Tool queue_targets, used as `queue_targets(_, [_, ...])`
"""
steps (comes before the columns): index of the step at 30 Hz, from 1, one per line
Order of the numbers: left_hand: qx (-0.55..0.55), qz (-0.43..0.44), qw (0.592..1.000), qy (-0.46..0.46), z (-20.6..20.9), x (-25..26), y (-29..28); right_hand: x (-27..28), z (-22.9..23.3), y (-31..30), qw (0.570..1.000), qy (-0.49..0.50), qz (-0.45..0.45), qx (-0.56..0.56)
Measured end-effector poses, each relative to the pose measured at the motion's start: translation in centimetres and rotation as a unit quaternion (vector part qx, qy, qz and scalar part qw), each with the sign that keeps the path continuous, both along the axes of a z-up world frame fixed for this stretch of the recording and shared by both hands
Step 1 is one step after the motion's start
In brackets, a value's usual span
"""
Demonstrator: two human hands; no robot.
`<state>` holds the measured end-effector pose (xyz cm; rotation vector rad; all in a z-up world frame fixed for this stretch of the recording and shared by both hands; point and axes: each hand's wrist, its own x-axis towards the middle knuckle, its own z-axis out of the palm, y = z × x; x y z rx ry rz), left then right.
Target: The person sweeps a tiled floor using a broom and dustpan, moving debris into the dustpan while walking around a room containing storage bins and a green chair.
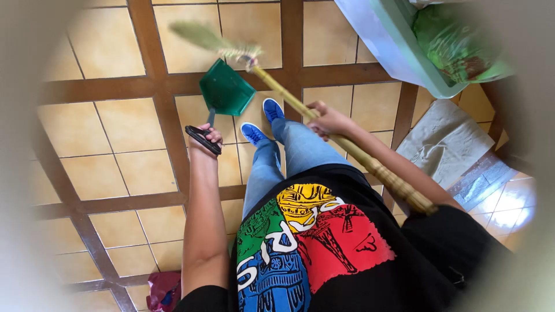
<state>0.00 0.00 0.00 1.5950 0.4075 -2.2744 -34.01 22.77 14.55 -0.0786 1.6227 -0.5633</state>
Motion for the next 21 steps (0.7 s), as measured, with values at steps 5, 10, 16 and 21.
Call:
queue_targets(5, [-0.013, 0.007, 1.000, -0.003, 0.3, -2.7, -2.3, -4.0, -2.5, -1.0, 0.995, 0.096, -0.007, -0.031])
queue_targets(10, [-0.025, 0.010, 1.000, -0.001, -1.5, -5.2, -5.8, -3.4, -8.3, -7.5, 0.979, 0.195, 0.051, 0.038])
queue_targets(16, [-0.045, -0.032, 0.998, 0.030, -4.9, -8.0, -11.2, -0.8, -13.9, -12.1, 0.986, 0.132, 0.049, 0.090])
queue_targets(21, [-0.035, -0.033, 0.998, 0.034, -1.3, -10.0, -15.5, -1.4, -12.1, -11.6, 0.988, 0.097, 0.112, 0.039])
